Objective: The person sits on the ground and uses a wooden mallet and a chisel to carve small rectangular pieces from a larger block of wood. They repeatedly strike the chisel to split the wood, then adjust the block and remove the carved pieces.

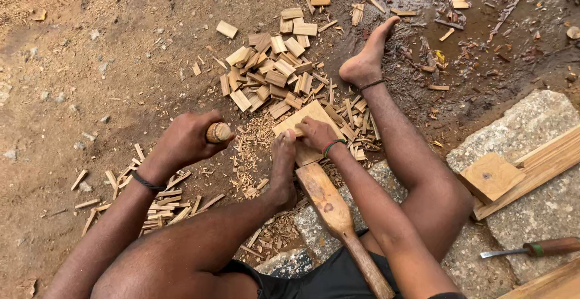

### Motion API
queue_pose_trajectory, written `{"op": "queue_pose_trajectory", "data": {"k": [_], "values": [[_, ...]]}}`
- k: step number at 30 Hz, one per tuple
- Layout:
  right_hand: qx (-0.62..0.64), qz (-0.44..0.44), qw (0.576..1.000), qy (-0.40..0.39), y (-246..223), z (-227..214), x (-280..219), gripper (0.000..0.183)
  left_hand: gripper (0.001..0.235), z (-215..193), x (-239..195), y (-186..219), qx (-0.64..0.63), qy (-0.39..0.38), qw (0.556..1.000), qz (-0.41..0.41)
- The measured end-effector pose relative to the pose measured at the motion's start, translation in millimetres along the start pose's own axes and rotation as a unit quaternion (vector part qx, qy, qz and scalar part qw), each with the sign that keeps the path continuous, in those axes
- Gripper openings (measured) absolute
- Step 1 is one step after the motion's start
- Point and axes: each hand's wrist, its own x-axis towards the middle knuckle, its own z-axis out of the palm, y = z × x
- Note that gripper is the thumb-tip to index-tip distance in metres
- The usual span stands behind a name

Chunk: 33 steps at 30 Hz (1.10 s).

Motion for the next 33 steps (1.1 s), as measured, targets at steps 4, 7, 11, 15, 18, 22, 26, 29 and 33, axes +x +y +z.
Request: {"op": "queue_pose_trajectory", "data": {"k": [4,7,11,15,18,22,26,29,33], "values": [[0.023,0.182,0.982,-0.050,-13,-37,-31,0.063,0.025,-5,-9,-23,0.001,0.011,1.000,0.006],[0.053,0.286,0.946,-0.141,-24,-78,-85,0.061,0.030,-23,-7,-30,0.096,-0.001,0.995,-0.001],[0.024,0.348,0.879,-0.326,-72,-114,-157,0.094,0.027,-53,6,-12,0.169,-0.005,0.984,0.050],[0.043,0.269,0.928,-0.254,-126,-110,-216,0.135,0.022,-83,14,11,0.164,0.047,0.980,0.102],[0.017,0.330,0.900,-0.283,-140,-99,-233,0.132,0.018,-92,25,38,0.166,0.041,0.975,0.143],[0.105,0.321,0.910,-0.240,-114,-85,-243,0.114,0.026,-101,29,90,0.189,-0.012,0.969,0.158],[0.347,0.155,0.924,-0.036,-88,-81,-266,0.097,0.024,-91,44,126,0.132,-0.001,0.969,0.209],[0.568,0.358,0.741,-0.022,-98,-114,-277,0.100,0.028,-67,66,142,0.016,0.057,0.968,0.245],[0.577,0.311,0.752,0.070,-100,-178,-298,0.098,0.027,-14,108,139,-0.076,0.120,0.961,0.236]]}}
